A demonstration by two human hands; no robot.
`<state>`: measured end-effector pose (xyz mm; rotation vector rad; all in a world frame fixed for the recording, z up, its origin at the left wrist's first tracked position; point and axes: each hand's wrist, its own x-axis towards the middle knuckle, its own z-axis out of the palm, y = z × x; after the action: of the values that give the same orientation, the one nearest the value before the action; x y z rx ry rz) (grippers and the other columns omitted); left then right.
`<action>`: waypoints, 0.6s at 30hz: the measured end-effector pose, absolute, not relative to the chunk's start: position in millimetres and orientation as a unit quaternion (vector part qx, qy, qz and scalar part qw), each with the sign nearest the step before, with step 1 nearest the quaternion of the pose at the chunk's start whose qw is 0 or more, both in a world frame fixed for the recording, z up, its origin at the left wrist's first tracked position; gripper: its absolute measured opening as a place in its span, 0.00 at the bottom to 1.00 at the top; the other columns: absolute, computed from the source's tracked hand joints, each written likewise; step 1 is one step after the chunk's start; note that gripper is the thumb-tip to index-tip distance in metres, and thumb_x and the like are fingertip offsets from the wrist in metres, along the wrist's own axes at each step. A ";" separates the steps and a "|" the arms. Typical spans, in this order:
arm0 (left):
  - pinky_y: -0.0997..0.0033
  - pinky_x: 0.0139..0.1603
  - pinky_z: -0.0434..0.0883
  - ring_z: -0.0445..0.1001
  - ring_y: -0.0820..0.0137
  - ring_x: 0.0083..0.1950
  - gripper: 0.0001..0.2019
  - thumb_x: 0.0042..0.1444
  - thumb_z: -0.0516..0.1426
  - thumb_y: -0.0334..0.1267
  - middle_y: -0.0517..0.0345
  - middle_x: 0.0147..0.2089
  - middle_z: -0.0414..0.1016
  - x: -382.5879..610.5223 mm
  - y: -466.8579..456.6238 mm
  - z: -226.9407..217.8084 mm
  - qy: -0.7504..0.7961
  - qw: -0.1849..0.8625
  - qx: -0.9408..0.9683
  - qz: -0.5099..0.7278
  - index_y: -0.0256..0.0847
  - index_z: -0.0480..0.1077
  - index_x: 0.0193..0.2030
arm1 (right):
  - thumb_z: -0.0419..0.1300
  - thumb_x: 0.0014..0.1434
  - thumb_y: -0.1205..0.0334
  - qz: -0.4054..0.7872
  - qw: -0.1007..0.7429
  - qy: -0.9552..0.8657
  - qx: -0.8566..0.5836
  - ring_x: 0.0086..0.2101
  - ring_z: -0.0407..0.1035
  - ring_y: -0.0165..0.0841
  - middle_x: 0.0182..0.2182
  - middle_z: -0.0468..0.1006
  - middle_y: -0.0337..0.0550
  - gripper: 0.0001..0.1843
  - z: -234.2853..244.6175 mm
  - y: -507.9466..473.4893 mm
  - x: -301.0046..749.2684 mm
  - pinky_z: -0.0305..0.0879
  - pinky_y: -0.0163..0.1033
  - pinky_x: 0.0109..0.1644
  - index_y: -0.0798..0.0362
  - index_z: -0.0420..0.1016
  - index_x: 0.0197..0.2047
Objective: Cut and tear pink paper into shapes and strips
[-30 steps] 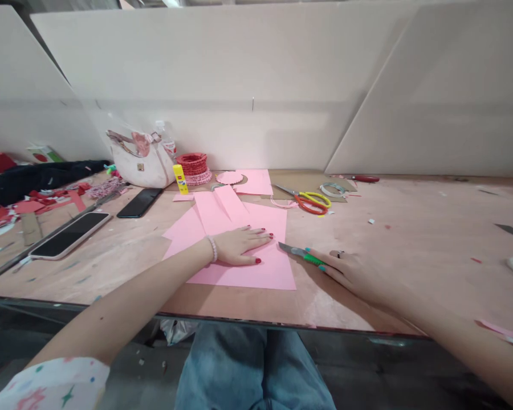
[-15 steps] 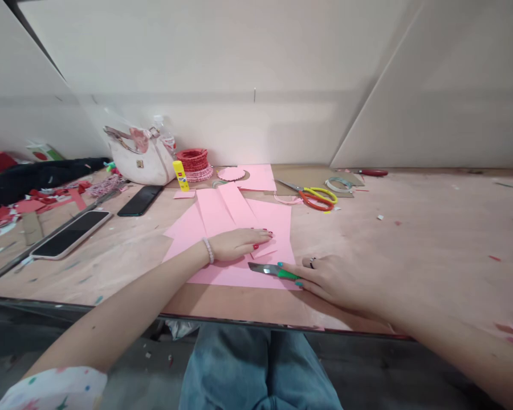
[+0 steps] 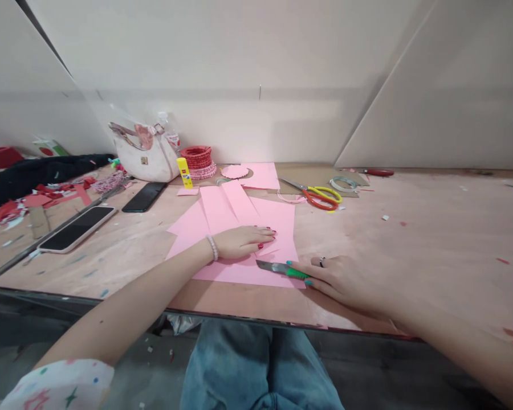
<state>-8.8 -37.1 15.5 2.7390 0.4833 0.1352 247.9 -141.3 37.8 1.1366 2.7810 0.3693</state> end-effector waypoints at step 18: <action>0.68 0.68 0.45 0.47 0.72 0.68 0.23 0.63 0.40 0.36 0.51 0.66 0.53 -9.0 -36.0 12.6 0.172 0.184 0.966 0.055 0.34 0.57 0.63 | 0.46 0.61 0.63 0.134 0.041 0.920 0.365 0.21 0.63 0.28 0.27 0.74 0.40 0.24 36.6 -142.8 243.0 0.42 0.36 0.23 0.42 0.62 0.60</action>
<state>-9.0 -36.0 12.6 2.7252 0.4842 0.1539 243.0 -142.8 36.6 1.1164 2.8181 0.4110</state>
